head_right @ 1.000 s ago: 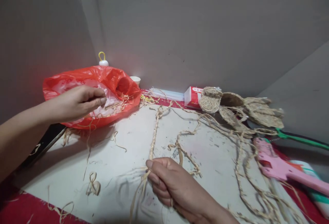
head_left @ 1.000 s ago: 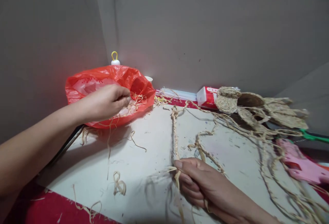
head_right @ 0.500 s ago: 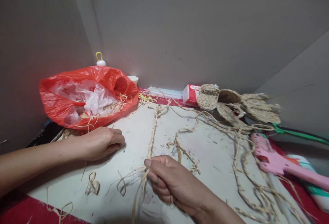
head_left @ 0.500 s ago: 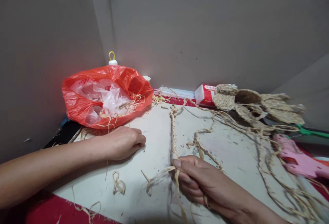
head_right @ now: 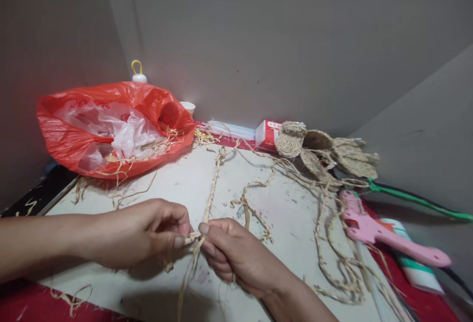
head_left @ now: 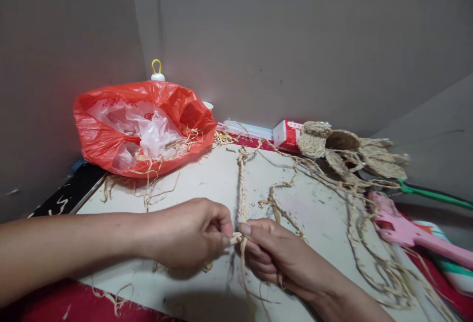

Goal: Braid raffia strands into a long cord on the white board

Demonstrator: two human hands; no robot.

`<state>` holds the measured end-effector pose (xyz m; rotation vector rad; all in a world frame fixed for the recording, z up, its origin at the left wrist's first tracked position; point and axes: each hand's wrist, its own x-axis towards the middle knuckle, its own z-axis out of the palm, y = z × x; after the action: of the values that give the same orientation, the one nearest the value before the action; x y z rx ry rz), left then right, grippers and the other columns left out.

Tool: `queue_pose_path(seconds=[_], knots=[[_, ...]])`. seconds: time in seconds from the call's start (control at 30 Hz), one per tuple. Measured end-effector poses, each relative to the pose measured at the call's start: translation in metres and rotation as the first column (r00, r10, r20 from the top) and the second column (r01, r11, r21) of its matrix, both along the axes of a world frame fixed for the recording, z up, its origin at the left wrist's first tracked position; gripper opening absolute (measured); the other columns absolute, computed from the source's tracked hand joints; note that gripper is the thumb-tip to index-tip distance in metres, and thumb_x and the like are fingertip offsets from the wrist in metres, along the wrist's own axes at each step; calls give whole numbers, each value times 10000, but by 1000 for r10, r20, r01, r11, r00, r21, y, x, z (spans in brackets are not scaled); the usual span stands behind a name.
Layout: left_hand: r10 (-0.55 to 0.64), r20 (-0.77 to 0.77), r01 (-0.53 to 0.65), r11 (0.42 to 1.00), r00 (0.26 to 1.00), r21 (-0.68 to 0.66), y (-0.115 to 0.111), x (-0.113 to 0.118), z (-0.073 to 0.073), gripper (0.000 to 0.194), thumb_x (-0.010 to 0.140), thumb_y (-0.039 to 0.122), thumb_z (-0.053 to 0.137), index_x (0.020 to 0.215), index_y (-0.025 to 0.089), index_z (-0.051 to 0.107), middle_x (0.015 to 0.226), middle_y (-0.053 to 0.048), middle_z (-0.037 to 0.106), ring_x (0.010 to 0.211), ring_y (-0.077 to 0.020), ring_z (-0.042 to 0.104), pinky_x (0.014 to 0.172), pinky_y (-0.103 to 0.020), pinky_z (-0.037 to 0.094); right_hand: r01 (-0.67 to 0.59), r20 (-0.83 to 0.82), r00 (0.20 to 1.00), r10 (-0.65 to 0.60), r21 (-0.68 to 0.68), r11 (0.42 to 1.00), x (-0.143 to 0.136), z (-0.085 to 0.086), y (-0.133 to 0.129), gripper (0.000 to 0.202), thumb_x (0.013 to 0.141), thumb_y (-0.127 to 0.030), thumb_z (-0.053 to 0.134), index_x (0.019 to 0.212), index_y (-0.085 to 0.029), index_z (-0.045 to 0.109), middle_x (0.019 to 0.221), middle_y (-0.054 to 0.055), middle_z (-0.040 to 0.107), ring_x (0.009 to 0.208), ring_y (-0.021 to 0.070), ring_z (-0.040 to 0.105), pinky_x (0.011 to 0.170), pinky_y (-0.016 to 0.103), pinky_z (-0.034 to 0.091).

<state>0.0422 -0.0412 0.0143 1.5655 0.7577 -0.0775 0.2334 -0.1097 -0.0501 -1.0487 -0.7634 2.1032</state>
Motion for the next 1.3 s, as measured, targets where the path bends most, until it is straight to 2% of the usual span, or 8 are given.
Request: queue_pose_path(seconds=[0.07, 0.17, 0.33, 0.47, 0.77, 0.9, 1.17, 1.3], knots=[[93, 34, -85, 979, 995, -183, -8, 9, -13, 100, 847, 255, 489, 783, 186, 455, 630, 35, 533, 504, -80, 451, 484, -200, 336, 15, 16, 1000, -14, -3, 1000, -1, 1, 0, 493, 814, -516, 631, 530, -179, 410, 387, -108, 296, 330, 15, 162, 337, 183, 91], [189, 91, -155, 943, 978, -294, -11, 16, -27, 100, 828, 234, 498, 763, 184, 441, 577, 29, 568, 490, -93, 525, 500, -207, 401, 20, 33, 999, -20, 1, 1000, -1, 3, -1, 497, 810, -516, 635, 526, -178, 406, 394, -106, 301, 337, 16, 168, 342, 186, 94], [229, 100, -192, 938, 968, -290, -10, 15, -26, 71, 793, 231, 514, 797, 186, 459, 503, 69, 519, 340, -60, 367, 361, -174, 292, 28, 30, 999, -28, 24, 999, -2, 3, -1, 482, 816, -523, 625, 544, -179, 425, 400, -109, 289, 354, 24, 164, 349, 189, 100], [276, 155, -239, 945, 949, -223, -11, 12, -28, 105, 787, 194, 515, 885, 173, 482, 624, 34, 592, 433, -53, 381, 417, -168, 261, 45, 24, 999, -46, 28, 999, -4, 4, -1, 477, 805, -521, 640, 552, -177, 430, 405, -109, 292, 360, 24, 165, 355, 188, 99], [279, 165, -244, 948, 946, -206, -10, 15, -39, 227, 820, 331, 539, 676, 173, 466, 479, 97, 328, 430, -51, 204, 409, -219, 129, 32, 18, 999, -33, 81, 996, -3, -1, -2, 469, 869, -500, 575, 559, -185, 418, 423, -103, 283, 365, 37, 165, 355, 193, 113], [308, 133, -285, 944, 942, -165, -11, 18, -39, 195, 782, 286, 531, 638, 168, 473, 481, 86, 342, 442, -52, 234, 410, -214, 156, 46, -9, 999, -45, 80, 996, -4, 0, -2, 461, 880, -482, 570, 563, -184, 418, 426, -102, 283, 370, 39, 164, 358, 189, 112], [387, 139, -272, 820, 911, -503, -9, 19, -34, 196, 710, 235, 500, 542, 202, 404, 365, 96, 289, 313, -54, 161, 318, -217, 100, 65, -71, 996, -55, 135, 989, -3, -5, -2, 420, 903, -447, 555, 603, -175, 443, 458, -94, 292, 386, 42, 195, 362, 175, 153], [418, 134, -291, 795, 898, -533, -9, 20, -34, 178, 698, 234, 524, 554, 192, 427, 381, 100, 285, 331, -46, 153, 326, -203, 100, 50, -42, 998, -43, 192, 980, -2, -6, -2, 396, 927, -440, 521, 637, -177, 461, 469, -90, 306, 395, 50, 213, 370, 179, 180]])
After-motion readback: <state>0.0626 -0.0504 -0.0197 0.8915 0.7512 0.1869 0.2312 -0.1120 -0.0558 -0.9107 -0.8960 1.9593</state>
